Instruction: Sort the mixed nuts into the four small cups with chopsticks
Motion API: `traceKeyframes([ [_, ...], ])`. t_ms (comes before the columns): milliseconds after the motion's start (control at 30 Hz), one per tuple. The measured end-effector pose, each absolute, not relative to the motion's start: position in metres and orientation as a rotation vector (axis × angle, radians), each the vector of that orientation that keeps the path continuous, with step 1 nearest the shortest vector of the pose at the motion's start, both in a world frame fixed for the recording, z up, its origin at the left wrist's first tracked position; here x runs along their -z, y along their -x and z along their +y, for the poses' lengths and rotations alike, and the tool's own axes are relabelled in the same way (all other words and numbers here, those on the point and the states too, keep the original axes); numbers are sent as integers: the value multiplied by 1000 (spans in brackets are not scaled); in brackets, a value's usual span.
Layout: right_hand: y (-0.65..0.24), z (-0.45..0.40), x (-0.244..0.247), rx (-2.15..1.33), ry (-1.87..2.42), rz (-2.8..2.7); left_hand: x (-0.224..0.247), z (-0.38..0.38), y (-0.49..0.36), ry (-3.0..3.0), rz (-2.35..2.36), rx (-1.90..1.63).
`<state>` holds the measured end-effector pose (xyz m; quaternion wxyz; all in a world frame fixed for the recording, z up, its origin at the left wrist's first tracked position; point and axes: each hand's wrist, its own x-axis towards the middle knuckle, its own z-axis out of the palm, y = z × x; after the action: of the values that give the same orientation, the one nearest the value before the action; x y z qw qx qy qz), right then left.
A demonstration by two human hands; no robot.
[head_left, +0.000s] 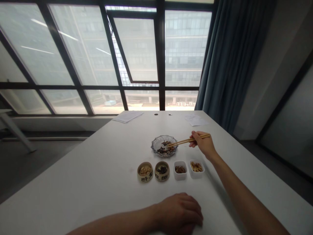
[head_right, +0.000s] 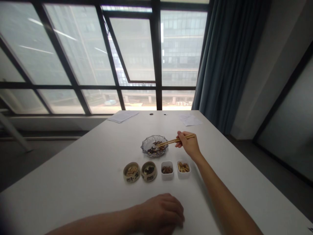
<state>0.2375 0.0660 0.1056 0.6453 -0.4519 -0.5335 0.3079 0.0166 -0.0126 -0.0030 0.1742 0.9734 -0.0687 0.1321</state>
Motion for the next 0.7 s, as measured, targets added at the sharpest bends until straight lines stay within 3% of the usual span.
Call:
traceKeyframes([
  [500,-220,60,-146,-594,1009,-1045,16,-16,-18,-2792,-138,-302],
  [700,-227,61,-138,-582,1033,-1014,14,-28,-16,-2581,248,-383],
])
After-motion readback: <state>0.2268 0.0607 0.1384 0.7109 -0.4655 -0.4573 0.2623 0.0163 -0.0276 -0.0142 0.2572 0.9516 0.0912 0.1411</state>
